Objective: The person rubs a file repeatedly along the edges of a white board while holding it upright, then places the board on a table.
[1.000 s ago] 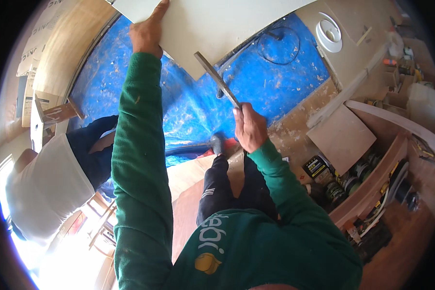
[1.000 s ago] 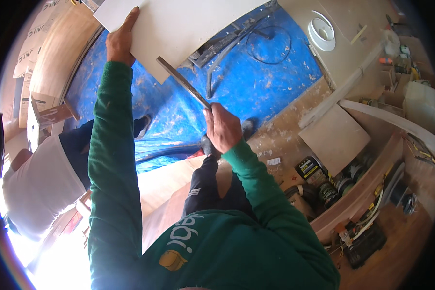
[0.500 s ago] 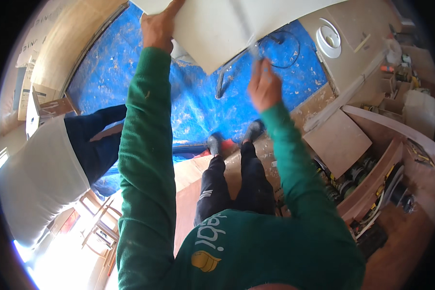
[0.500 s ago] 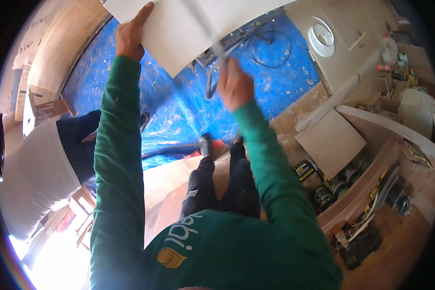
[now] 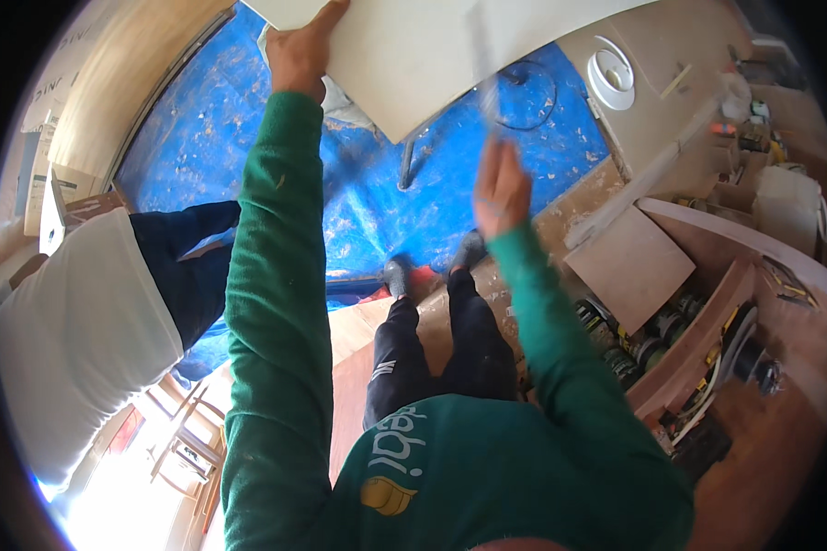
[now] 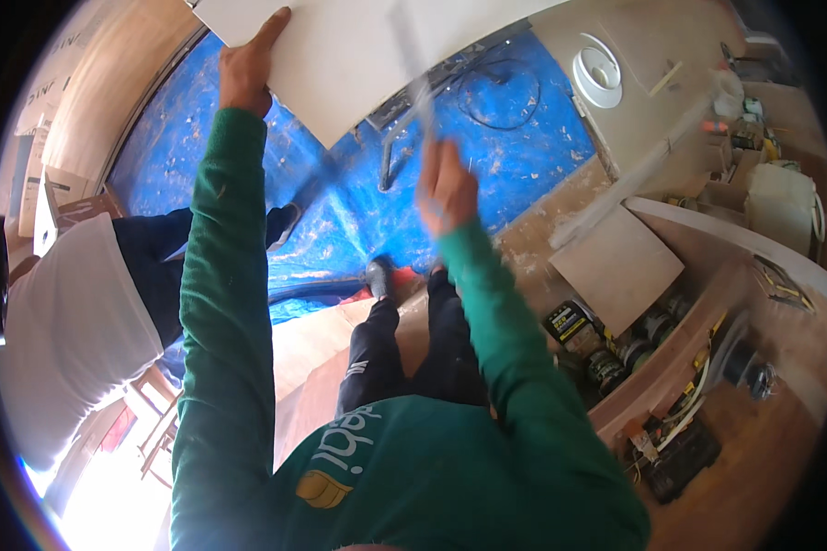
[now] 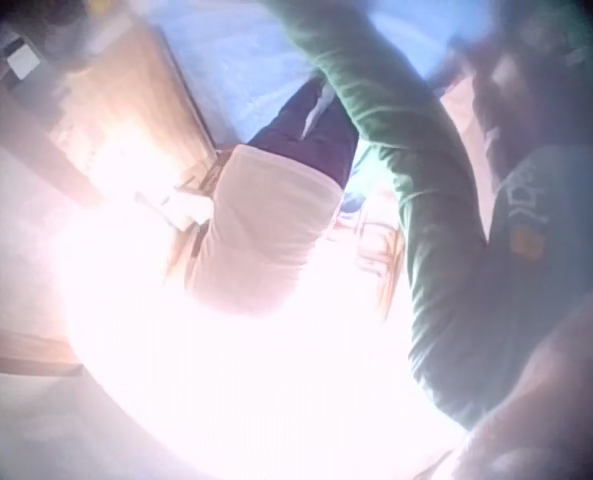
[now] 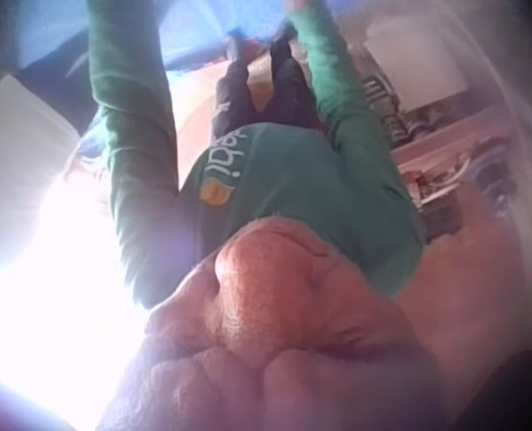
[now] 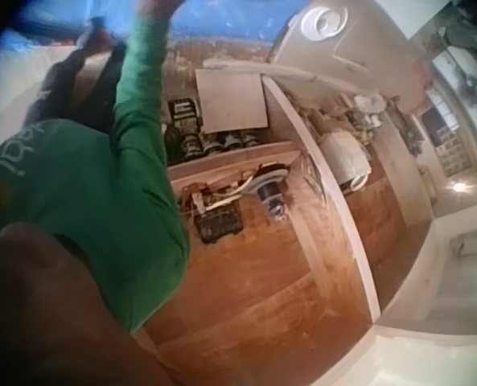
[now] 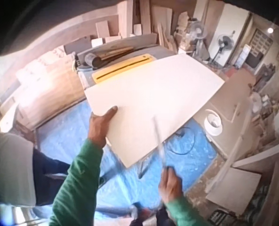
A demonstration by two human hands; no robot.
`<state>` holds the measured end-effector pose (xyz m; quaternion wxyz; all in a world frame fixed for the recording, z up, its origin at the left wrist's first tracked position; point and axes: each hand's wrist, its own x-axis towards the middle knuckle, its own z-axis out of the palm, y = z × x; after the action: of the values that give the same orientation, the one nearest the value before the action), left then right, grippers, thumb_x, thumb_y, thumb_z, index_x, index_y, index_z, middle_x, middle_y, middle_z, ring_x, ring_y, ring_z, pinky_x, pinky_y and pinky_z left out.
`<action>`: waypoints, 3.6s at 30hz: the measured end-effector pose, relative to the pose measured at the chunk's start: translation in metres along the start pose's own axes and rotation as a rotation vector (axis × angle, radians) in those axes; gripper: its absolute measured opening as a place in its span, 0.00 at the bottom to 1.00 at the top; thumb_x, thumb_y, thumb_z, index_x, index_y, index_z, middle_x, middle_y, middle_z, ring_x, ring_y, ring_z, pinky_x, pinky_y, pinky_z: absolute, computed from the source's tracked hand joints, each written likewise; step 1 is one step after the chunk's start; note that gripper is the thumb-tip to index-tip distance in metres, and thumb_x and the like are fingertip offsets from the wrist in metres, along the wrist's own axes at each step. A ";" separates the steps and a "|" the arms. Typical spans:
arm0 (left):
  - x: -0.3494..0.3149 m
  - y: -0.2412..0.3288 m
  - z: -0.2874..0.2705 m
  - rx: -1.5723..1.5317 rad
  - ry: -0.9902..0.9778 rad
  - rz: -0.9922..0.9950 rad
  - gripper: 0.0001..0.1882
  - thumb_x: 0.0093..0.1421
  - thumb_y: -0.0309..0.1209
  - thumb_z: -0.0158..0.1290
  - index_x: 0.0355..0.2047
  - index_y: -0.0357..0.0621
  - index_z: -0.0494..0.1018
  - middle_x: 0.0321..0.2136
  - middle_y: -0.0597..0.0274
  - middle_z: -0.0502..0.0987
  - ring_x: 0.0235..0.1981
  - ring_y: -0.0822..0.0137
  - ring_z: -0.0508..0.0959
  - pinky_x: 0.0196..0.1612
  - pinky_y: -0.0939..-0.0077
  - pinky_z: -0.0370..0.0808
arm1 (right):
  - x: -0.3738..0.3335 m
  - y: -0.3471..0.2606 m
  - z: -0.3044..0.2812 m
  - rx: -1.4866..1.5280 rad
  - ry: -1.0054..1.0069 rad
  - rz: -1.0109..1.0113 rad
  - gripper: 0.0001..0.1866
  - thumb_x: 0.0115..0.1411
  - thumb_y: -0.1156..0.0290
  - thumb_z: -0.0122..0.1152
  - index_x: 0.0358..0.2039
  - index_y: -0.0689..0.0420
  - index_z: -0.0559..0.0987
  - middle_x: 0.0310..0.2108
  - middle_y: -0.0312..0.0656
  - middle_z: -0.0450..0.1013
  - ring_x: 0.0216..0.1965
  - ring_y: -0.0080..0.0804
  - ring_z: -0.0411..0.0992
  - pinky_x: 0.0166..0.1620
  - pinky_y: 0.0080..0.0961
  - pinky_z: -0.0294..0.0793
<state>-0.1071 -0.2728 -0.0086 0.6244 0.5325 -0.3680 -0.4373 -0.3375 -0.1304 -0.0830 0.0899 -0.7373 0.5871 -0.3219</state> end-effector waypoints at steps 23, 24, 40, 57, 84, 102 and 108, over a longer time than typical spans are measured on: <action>0.016 -0.027 -0.019 0.002 0.040 0.080 0.23 0.53 0.33 0.65 0.44 0.30 0.75 0.37 0.54 0.80 0.33 0.64 0.81 0.36 0.71 0.78 | -0.038 -0.083 -0.063 0.081 -0.389 0.310 0.14 0.68 0.61 0.47 0.31 0.59 0.69 0.17 0.58 0.70 0.23 0.62 0.71 0.23 0.53 0.66; 0.015 -0.026 -0.017 0.027 0.049 0.068 0.23 0.53 0.33 0.65 0.44 0.30 0.75 0.37 0.54 0.80 0.33 0.64 0.81 0.36 0.71 0.78 | -0.032 -0.080 -0.065 0.059 -0.397 0.301 0.14 0.68 0.61 0.47 0.31 0.59 0.69 0.17 0.58 0.70 0.23 0.62 0.71 0.23 0.54 0.67; 0.019 -0.028 -0.009 0.016 0.028 0.027 0.22 0.54 0.33 0.64 0.46 0.31 0.74 0.40 0.54 0.79 0.37 0.63 0.80 0.40 0.71 0.77 | 0.036 -0.063 -0.048 0.039 -0.268 0.344 0.14 0.69 0.61 0.44 0.31 0.58 0.68 0.17 0.58 0.70 0.22 0.63 0.71 0.22 0.55 0.67; 0.012 -0.025 -0.004 -0.046 0.041 -0.030 0.24 0.54 0.33 0.64 0.46 0.30 0.73 0.40 0.53 0.79 0.37 0.64 0.80 0.41 0.71 0.77 | 0.036 -0.065 -0.048 0.046 -0.230 0.216 0.12 0.67 0.62 0.49 0.31 0.57 0.66 0.15 0.57 0.69 0.20 0.61 0.71 0.23 0.56 0.66; 0.023 -0.028 -0.010 0.001 0.167 -0.113 0.32 0.48 0.34 0.69 0.46 0.26 0.67 0.41 0.49 0.77 0.38 0.60 0.79 0.41 0.69 0.77 | 0.024 -0.088 -0.056 0.017 -0.382 0.308 0.14 0.68 0.62 0.47 0.31 0.60 0.68 0.17 0.58 0.71 0.23 0.61 0.72 0.26 0.55 0.70; 0.011 -0.025 -0.011 -0.030 0.129 -0.031 0.24 0.50 0.30 0.68 0.43 0.29 0.72 0.39 0.52 0.79 0.36 0.63 0.79 0.39 0.70 0.78 | 0.011 -0.095 -0.065 0.083 -0.453 0.271 0.14 0.68 0.63 0.47 0.31 0.60 0.68 0.18 0.59 0.71 0.23 0.61 0.72 0.25 0.54 0.69; 0.016 -0.020 -0.006 -0.007 0.077 -0.029 0.31 0.52 0.34 0.67 0.49 0.28 0.67 0.42 0.52 0.77 0.39 0.63 0.78 0.41 0.70 0.76 | 0.034 -0.074 -0.056 0.063 -0.284 0.259 0.14 0.67 0.63 0.48 0.30 0.60 0.68 0.18 0.59 0.71 0.22 0.62 0.71 0.24 0.54 0.69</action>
<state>-0.0987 -0.2868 -0.0297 0.6337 0.5517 -0.3346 -0.4267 -0.3071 -0.1265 0.0109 0.2353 -0.6906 0.6481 -0.2184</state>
